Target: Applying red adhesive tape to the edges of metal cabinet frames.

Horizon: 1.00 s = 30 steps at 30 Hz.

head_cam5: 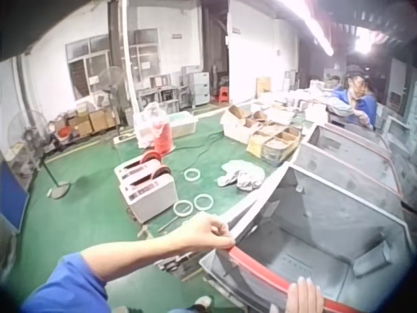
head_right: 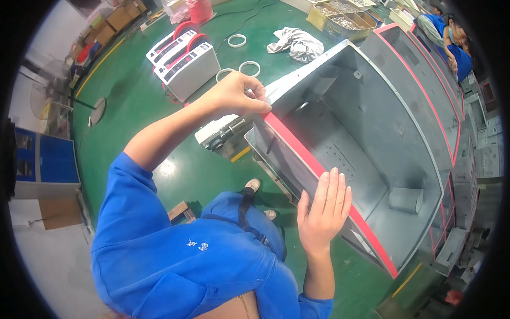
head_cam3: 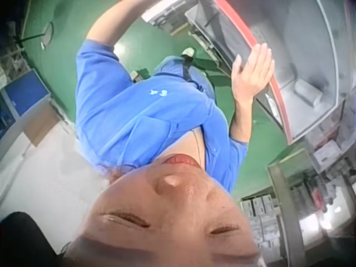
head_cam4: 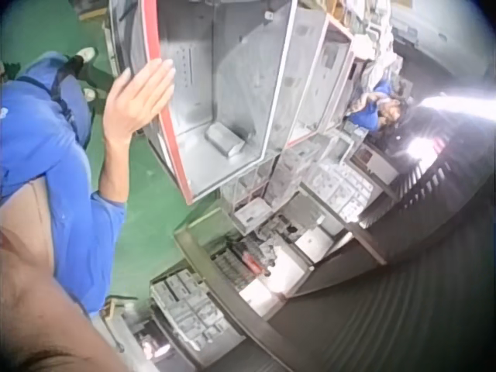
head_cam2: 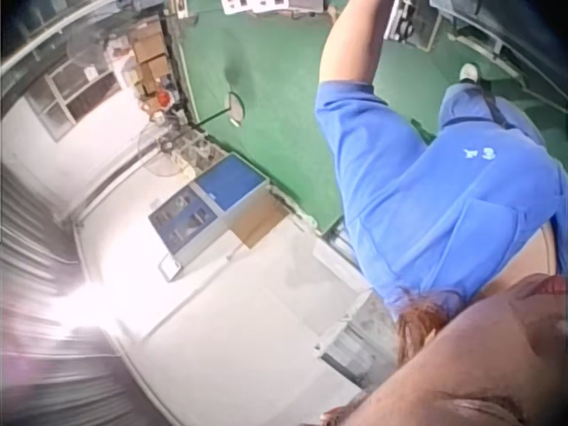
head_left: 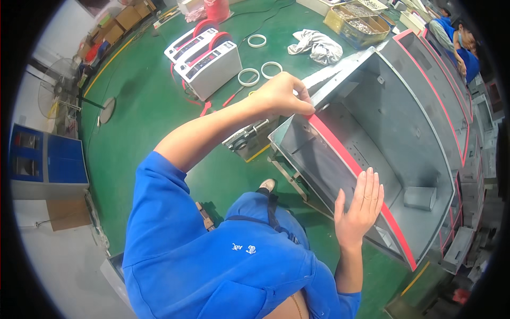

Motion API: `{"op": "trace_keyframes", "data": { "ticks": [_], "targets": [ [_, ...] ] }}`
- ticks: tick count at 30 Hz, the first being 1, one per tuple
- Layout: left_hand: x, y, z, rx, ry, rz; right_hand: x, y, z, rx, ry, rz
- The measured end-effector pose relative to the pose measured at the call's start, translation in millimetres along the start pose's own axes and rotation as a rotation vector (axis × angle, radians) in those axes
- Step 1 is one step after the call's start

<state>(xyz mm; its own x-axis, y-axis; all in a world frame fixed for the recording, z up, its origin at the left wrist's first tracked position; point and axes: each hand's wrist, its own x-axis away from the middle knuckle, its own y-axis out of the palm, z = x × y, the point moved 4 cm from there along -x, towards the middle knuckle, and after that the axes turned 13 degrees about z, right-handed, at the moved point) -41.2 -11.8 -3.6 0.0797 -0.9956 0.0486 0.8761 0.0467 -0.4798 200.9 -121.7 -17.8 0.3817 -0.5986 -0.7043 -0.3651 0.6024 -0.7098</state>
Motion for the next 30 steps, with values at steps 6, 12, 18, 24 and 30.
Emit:
{"op": "trace_keyframes", "data": {
  "ticks": [6, 12, 18, 24, 30],
  "targets": [
    [-1, 1, -4, -0.084, 0.218, 0.049, -7, 3, -7, 0.009, 0.032, -0.046],
    [15, -2, -12, 0.063, 0.252, 0.234, -46, 37, -47, -0.101, 0.006, -0.043],
    [19, 1, -43, 0.459, 0.058, 0.393, -76, 77, -74, -0.211, 0.037, 0.043],
    [34, 20, -30, -0.144, 0.834, 0.292, -44, 48, -44, -0.157, 0.055, 0.167],
    [7, 26, -17, -0.01, 1.044, 0.18, 85, -77, 94, 0.228, 0.295, 0.074]
  ]
}}
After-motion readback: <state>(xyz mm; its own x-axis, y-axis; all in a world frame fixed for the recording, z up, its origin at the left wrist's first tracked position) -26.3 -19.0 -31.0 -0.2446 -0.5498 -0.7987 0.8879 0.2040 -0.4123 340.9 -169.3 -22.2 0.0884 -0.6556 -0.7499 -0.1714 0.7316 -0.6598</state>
